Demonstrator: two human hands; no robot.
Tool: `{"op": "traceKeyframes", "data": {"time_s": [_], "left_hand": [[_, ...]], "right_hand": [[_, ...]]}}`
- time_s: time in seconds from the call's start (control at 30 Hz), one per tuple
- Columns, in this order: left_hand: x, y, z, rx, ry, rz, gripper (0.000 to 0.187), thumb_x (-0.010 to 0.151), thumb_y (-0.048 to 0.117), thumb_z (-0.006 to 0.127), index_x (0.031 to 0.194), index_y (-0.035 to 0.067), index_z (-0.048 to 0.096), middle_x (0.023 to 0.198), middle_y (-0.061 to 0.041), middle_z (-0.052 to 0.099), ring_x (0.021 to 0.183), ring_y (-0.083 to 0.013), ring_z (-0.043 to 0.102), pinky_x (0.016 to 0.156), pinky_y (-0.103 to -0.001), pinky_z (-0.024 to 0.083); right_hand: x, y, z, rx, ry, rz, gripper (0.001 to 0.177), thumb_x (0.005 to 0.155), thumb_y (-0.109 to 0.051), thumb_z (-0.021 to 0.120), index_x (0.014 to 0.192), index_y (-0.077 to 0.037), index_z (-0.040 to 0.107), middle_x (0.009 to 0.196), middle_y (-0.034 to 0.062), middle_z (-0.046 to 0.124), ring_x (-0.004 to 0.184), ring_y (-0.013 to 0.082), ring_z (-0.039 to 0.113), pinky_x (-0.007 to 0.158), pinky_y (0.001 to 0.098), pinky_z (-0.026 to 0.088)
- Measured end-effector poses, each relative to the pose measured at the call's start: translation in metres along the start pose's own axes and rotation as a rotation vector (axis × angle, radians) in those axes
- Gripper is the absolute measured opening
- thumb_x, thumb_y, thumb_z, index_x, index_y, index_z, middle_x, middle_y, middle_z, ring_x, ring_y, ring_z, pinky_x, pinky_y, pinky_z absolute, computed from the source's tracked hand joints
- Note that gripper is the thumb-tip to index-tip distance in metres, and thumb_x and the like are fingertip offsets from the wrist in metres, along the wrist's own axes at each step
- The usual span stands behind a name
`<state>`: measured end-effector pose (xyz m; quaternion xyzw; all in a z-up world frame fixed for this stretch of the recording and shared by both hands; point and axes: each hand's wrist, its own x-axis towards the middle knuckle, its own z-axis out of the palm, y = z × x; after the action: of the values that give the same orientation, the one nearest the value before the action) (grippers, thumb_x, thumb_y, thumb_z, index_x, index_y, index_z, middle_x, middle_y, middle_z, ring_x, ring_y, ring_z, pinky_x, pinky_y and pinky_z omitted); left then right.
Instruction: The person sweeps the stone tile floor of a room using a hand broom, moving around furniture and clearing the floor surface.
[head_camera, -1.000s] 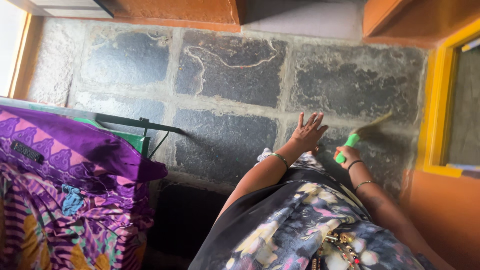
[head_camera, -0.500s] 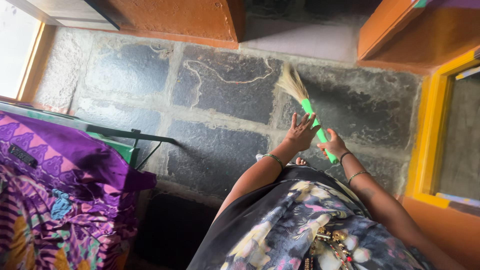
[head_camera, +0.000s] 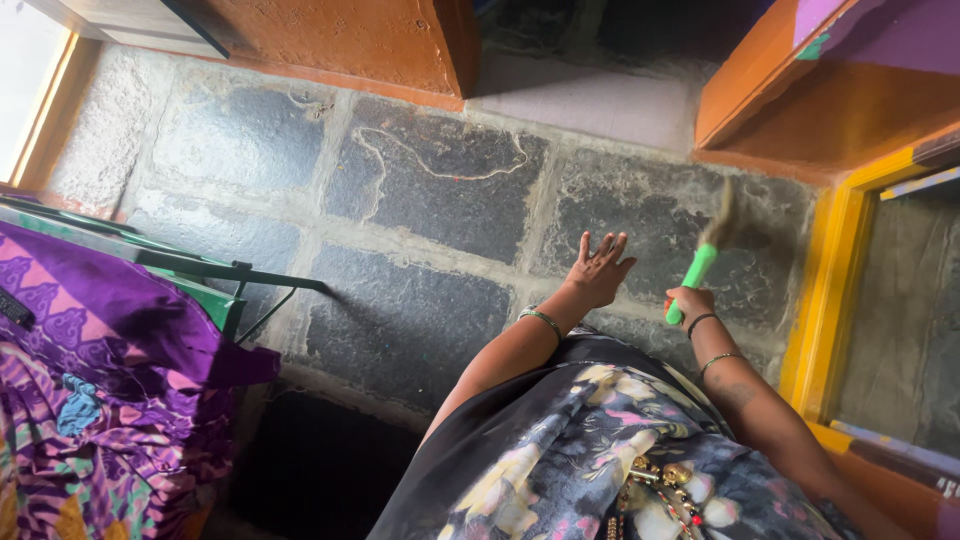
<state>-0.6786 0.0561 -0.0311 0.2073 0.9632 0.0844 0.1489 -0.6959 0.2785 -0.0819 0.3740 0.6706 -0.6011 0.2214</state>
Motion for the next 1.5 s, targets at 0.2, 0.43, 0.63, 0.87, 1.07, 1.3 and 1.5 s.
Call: {"op": "traceKeyframes", "data": {"time_s": [0.2,0.43,0.63,0.87,1.07,1.3,1.5], "left_hand": [[0.015,0.002,0.0,-0.028,0.011,-0.053,0.059,0.094,0.019,0.055,0.152,0.022,0.045,0.168,-0.015,0.017,0.156,-0.0316,0.018,0.122,-0.07,0.007],[0.01,0.0,0.005,-0.065,0.003,-0.124,0.062,0.09,0.017,0.059,0.151,0.023,0.047,0.168,-0.016,0.018,0.156,-0.0322,0.018,0.122,-0.07,0.006],[-0.001,-0.007,0.004,-0.11,0.038,-0.216,0.066,0.087,0.017,0.064,0.151,0.022,0.049,0.167,-0.015,0.02,0.156,-0.0338,0.019,0.122,-0.07,0.006],[0.035,-0.014,0.008,-0.115,0.057,-0.17,0.063,0.088,0.028,0.067,0.149,0.021,0.051,0.167,-0.017,0.02,0.156,-0.0348,0.02,0.121,-0.07,0.007],[0.081,-0.023,0.0,-0.079,0.007,-0.092,0.059,0.091,0.028,0.063,0.149,0.023,0.05,0.168,-0.015,0.018,0.157,-0.0323,0.018,0.122,-0.07,0.008],[0.09,-0.063,-0.014,-0.055,-0.017,-0.138,0.062,0.092,0.022,0.06,0.152,0.024,0.047,0.169,-0.016,0.016,0.157,-0.0326,0.016,0.122,-0.069,0.009],[0.089,-0.099,-0.02,-0.098,-0.023,-0.188,0.063,0.089,0.022,0.062,0.151,0.024,0.047,0.168,-0.016,0.015,0.156,-0.0335,0.014,0.121,-0.069,0.007]], "right_hand": [[0.009,-0.015,0.005,0.087,-0.232,0.232,0.012,0.088,-0.008,0.068,0.087,-0.002,0.057,0.071,0.0111,0.062,0.055,0.0233,0.063,0.045,0.0357,0.052],[0.035,-0.004,0.05,-0.203,-0.299,0.054,0.015,0.086,-0.001,0.07,0.096,0.005,0.06,0.074,0.0118,0.064,0.057,0.0229,0.064,0.047,0.0379,0.054],[0.022,-0.007,0.071,-0.426,-0.503,-0.12,0.054,0.083,0.0,0.068,0.134,-0.004,0.05,0.074,0.0109,0.061,0.055,0.0195,0.061,0.044,0.0384,0.051],[0.027,-0.033,0.06,-0.609,-0.401,-0.318,0.09,0.074,-0.009,0.074,0.157,-0.016,0.037,0.081,0.0126,0.069,0.057,0.0201,0.064,0.048,0.0357,0.053],[0.053,-0.065,0.043,-0.558,-0.268,-0.391,0.092,0.075,-0.003,0.075,0.157,-0.012,0.034,0.09,0.0116,0.069,0.063,0.0179,0.067,0.05,0.0357,0.057],[0.074,-0.103,0.062,-0.324,-0.167,-0.132,0.082,0.081,0.007,0.061,0.157,-0.009,0.034,0.083,0.0159,0.063,0.059,0.024,0.062,0.048,0.0396,0.053],[0.073,-0.107,0.107,-0.254,-0.294,-0.079,0.066,0.082,0.006,0.059,0.147,-0.001,0.048,0.082,0.0148,0.063,0.059,0.0242,0.063,0.051,0.04,0.054]]}}
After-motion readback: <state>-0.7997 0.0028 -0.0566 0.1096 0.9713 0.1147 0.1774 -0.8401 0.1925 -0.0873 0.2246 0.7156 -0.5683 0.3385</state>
